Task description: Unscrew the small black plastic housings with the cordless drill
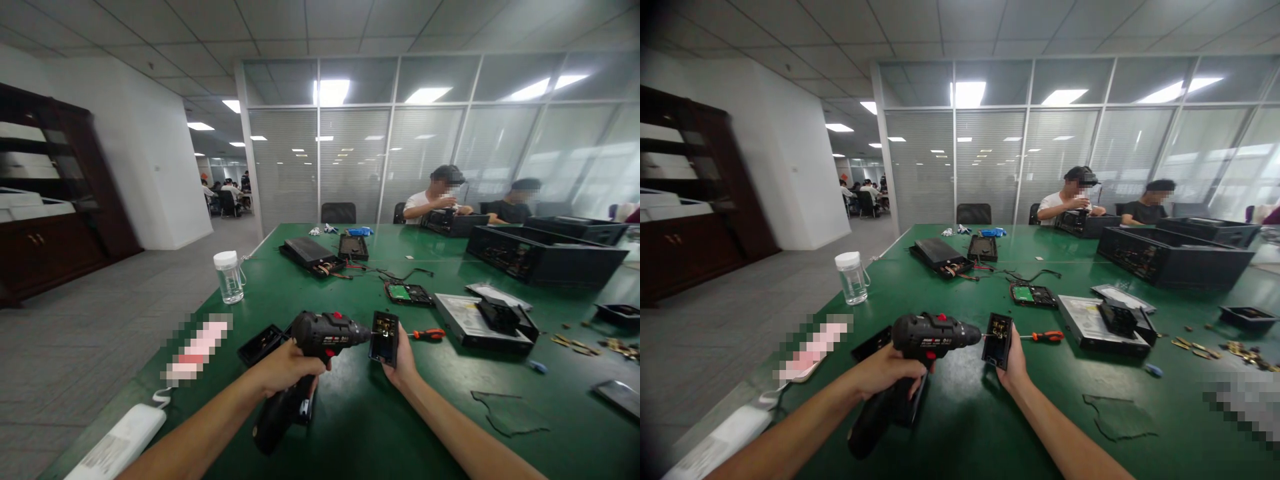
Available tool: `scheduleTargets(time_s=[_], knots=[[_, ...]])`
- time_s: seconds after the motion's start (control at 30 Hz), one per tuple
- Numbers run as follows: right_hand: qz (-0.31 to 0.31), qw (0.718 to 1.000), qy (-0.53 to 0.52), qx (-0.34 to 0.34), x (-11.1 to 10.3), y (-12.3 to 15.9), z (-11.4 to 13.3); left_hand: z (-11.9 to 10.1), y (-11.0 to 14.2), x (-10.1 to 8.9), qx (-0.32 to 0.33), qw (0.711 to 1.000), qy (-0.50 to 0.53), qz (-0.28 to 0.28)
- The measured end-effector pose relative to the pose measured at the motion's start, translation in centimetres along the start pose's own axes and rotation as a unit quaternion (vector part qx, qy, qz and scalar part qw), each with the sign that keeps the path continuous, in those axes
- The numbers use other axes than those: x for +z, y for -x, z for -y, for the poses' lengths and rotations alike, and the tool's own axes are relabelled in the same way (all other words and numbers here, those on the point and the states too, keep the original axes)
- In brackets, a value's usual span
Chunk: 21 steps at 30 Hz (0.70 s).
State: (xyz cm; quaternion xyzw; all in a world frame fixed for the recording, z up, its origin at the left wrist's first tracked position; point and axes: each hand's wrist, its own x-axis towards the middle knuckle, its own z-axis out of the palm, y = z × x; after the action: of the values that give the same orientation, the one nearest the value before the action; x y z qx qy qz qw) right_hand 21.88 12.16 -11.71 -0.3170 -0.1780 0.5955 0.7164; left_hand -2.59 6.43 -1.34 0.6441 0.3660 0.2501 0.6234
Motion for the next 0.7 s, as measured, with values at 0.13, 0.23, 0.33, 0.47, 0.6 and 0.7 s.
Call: scheduleTargets(time_s=[0.13, 0.23, 0.33, 0.47, 0.6, 0.7], knots=[[0.001, 1.0, 0.001, 0.008, -0.05, 0.03, 0.08, -0.08, 0.04, 0.09, 0.011, 1.0, 0.009, 0.003], [0.004, 1.0, 0.003, 0.011, 0.07, 0.17, 0.2, -0.07, 0.05, 0.09, 0.006, 1.0, 0.009, 0.004], [0.005, 1.0, 0.004, 0.01, 0.17, 0.27, 0.26, -0.06, 0.08, 0.07, -0.002, 1.0, 0.005, 0.002], [0.008, 1.0, 0.011, 0.015, 0.14, 0.29, 0.26, -0.11, 0.12, 0.08, 0.002, 1.0, 0.004, 0.001], [0.004, 1.0, 0.006, 0.013, 0.15, 0.28, 0.29, -0.17, 0.14, 0.15, -0.002, 1.0, 0.008, 0.001], [0.007, 1.0, 0.0, 0.006, 0.22, 0.3, 0.32, -0.23, 0.18, 0.27, -0.008, 1.0, 0.013, 0.002]])
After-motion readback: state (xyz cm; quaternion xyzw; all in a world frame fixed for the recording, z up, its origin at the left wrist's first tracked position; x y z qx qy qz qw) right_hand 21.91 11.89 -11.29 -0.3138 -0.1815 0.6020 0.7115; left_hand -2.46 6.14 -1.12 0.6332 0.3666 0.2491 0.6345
